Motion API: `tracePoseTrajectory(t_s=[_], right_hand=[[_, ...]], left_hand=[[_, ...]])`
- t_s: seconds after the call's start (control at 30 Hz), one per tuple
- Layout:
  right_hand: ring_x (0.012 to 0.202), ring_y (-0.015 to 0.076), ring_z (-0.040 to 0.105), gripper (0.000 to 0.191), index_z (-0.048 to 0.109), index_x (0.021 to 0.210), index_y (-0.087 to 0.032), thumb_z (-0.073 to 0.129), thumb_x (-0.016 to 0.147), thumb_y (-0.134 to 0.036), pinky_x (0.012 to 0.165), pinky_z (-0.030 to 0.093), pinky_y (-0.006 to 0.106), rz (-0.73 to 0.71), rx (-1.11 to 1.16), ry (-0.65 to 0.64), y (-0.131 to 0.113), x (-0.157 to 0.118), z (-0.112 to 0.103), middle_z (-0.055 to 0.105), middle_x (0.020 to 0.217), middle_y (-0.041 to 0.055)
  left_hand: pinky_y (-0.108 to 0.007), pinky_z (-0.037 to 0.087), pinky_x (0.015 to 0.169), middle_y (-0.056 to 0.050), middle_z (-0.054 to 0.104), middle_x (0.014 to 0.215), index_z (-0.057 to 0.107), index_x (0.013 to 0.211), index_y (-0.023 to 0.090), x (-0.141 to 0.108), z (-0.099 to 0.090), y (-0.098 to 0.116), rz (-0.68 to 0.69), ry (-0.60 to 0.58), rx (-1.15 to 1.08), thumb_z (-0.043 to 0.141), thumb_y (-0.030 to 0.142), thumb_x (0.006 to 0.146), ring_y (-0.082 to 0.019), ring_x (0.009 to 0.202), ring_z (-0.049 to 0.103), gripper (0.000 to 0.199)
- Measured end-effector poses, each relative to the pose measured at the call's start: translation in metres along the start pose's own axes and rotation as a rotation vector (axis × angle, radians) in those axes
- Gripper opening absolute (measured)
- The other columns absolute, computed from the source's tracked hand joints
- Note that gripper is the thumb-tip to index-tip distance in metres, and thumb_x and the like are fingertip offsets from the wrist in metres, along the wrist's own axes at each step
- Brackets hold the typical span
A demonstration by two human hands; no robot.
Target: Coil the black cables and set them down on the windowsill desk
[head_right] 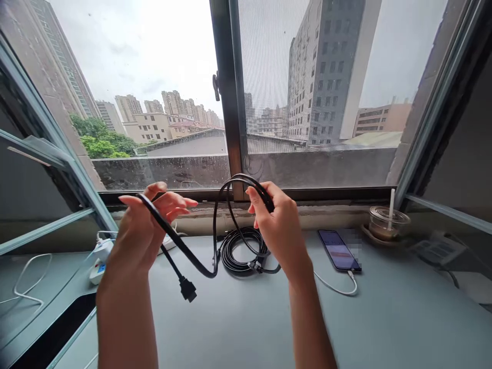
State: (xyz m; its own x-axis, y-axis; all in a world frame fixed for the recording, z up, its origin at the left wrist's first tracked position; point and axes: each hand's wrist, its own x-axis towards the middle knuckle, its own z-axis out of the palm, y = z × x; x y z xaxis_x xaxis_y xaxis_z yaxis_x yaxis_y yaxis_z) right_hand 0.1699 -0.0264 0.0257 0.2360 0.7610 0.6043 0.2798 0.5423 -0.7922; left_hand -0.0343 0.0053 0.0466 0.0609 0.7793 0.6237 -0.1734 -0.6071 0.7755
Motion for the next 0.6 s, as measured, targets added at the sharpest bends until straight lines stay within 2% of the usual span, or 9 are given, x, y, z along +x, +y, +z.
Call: tracePoseTrajectory(t_s=[0.13, 0.23, 0.33, 0.43, 0.53, 0.6], right_hand=[[0.039, 0.0027, 0.038, 0.034, 0.057, 0.097, -0.021, 0.053, 0.086, -0.053, 0.034, 0.025, 0.018, 0.022, 0.257, 0.089, -0.005, -0.002, 0.000, 0.052, 0.071, -0.0039], [0.042, 0.0012, 0.034, 0.034, 0.053, 0.105, -0.026, 0.056, 0.084, -0.053, 0.035, 0.026, 0.017, -0.028, 0.338, 0.148, -0.013, -0.007, 0.004, 0.052, 0.085, -0.0031], [0.047, 0.0029, 0.034, 0.041, 0.050, 0.109, -0.030, 0.062, 0.079, -0.055, 0.039, 0.029, 0.018, -0.072, 0.304, 0.032, -0.015, -0.011, 0.009, 0.051, 0.090, -0.0027], [0.051, 0.0043, 0.036, 0.046, 0.051, 0.112, -0.032, 0.065, 0.075, -0.055, 0.041, 0.034, 0.018, -0.106, 0.210, -0.102, -0.011, -0.012, 0.014, 0.053, 0.096, -0.0018], [0.058, 0.0065, 0.044, 0.051, 0.052, 0.115, -0.032, 0.069, 0.071, -0.052, 0.049, 0.044, 0.018, -0.064, 0.111, -0.153, -0.011, -0.012, 0.024, 0.058, 0.106, -0.0003], [0.067, 0.0098, 0.053, 0.061, 0.052, 0.116, -0.031, 0.075, 0.064, -0.051, 0.055, 0.048, 0.020, -0.008, 0.063, -0.173, -0.013, -0.011, 0.031, 0.061, 0.105, 0.0009]], left_hand=[[-0.026, 0.044, 0.051, 0.005, 0.046, 0.050, 0.054, 0.069, 0.024, 0.002, -0.005, 0.009, 0.000, 0.113, -0.141, 0.070, 0.065, 0.063, -0.013, 0.053, 0.051, 0.045], [-0.023, 0.034, 0.042, 0.008, 0.032, 0.039, 0.053, 0.066, 0.025, 0.001, -0.002, 0.013, 0.083, 0.188, -0.203, 0.075, 0.059, 0.062, -0.011, 0.043, 0.041, 0.041], [-0.024, 0.026, 0.036, 0.010, 0.031, 0.033, 0.052, 0.065, 0.025, 0.001, 0.006, 0.009, 0.141, 0.214, -0.163, 0.073, 0.060, 0.065, -0.009, 0.033, 0.032, 0.041], [-0.024, 0.022, 0.033, 0.011, 0.033, 0.030, 0.055, 0.066, 0.025, 0.004, 0.012, -0.002, 0.109, 0.205, -0.081, 0.068, 0.063, 0.069, -0.008, 0.027, 0.029, 0.040], [-0.024, 0.028, 0.036, 0.009, 0.038, 0.029, 0.054, 0.058, 0.023, 0.008, 0.015, -0.014, 0.024, 0.144, 0.046, 0.066, 0.061, 0.072, -0.008, 0.027, 0.034, 0.043], [-0.024, 0.031, 0.038, 0.006, 0.041, 0.029, 0.053, 0.052, 0.021, 0.010, 0.017, -0.019, -0.039, 0.099, 0.121, 0.065, 0.058, 0.074, -0.008, 0.028, 0.036, 0.045]])
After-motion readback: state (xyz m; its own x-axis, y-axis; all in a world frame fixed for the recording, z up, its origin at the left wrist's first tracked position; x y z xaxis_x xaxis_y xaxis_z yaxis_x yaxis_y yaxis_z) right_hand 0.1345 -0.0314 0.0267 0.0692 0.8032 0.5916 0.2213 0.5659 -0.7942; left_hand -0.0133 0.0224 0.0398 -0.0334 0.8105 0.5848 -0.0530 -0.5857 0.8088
